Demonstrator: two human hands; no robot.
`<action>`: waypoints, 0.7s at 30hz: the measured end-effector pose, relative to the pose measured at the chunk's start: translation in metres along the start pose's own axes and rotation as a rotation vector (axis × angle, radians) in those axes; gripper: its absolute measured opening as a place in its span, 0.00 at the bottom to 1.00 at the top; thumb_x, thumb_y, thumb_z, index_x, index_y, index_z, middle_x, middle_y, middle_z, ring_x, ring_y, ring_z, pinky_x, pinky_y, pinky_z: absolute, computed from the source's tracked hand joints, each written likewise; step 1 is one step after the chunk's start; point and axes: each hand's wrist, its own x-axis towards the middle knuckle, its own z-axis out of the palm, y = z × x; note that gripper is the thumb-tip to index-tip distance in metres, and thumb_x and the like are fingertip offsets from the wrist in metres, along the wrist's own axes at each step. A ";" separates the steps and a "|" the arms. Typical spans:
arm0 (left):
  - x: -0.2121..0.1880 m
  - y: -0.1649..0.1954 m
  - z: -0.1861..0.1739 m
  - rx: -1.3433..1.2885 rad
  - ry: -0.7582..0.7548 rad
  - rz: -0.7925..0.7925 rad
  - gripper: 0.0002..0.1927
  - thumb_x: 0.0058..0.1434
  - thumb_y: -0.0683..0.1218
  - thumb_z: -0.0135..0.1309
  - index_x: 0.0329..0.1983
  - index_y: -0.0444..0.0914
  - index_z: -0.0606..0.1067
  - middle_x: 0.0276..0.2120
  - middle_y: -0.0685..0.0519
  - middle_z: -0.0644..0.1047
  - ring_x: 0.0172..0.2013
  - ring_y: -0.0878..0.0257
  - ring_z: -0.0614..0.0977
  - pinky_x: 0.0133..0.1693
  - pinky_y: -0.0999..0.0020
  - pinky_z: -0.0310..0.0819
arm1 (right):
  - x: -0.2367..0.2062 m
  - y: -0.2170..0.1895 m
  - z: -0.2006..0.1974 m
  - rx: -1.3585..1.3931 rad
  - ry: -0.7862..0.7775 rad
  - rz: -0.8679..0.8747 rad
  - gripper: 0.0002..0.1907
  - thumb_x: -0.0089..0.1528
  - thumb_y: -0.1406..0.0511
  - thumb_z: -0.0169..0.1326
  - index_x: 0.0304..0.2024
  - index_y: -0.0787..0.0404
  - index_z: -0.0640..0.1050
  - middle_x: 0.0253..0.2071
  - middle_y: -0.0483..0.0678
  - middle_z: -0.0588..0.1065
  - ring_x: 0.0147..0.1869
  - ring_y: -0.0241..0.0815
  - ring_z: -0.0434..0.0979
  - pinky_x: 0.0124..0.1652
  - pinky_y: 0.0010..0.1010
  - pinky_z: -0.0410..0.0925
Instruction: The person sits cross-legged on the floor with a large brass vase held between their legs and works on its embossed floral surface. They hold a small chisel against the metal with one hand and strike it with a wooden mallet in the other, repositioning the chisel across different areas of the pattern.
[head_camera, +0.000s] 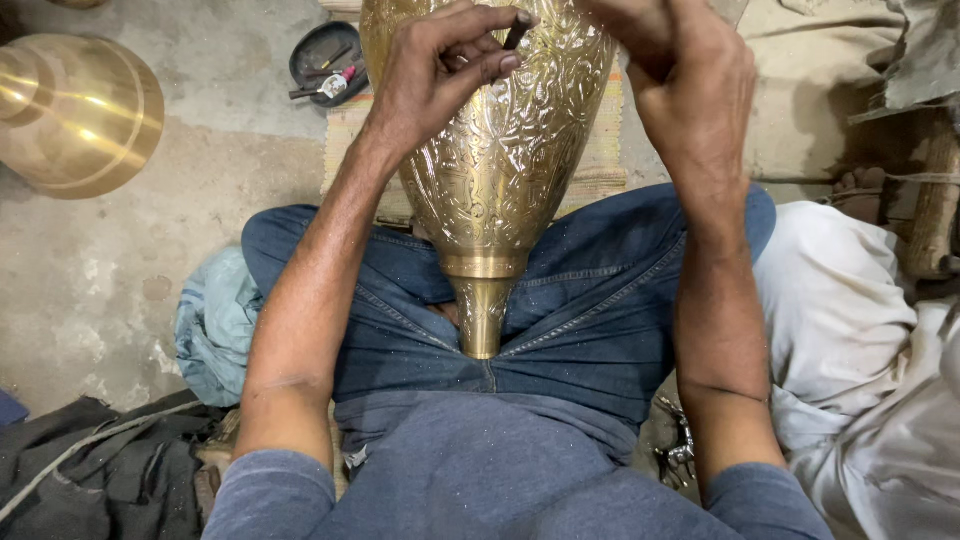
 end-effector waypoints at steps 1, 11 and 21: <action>0.000 0.000 0.000 -0.006 -0.002 0.011 0.16 0.72 0.41 0.64 0.62 0.38 0.78 0.42 0.50 0.84 0.43 0.66 0.88 0.44 0.73 0.88 | -0.001 0.001 0.000 0.185 -0.005 0.103 0.15 0.63 0.73 0.64 0.49 0.67 0.73 0.38 0.57 0.79 0.41 0.57 0.82 0.41 0.46 0.72; -0.002 0.001 0.028 0.070 0.245 -0.092 0.15 0.73 0.44 0.63 0.60 0.38 0.77 0.40 0.49 0.86 0.37 0.65 0.90 0.36 0.74 0.91 | -0.007 0.037 0.041 -0.137 -0.075 -0.100 0.14 0.59 0.74 0.64 0.47 0.64 0.77 0.40 0.56 0.79 0.44 0.56 0.81 0.44 0.46 0.72; 0.001 0.006 0.021 0.071 0.232 -0.039 0.15 0.70 0.43 0.64 0.58 0.37 0.77 0.37 0.49 0.86 0.36 0.66 0.90 0.38 0.74 0.90 | 0.019 0.066 0.022 -0.480 0.068 -0.234 0.09 0.58 0.66 0.65 0.37 0.62 0.80 0.27 0.49 0.74 0.31 0.46 0.75 0.34 0.40 0.65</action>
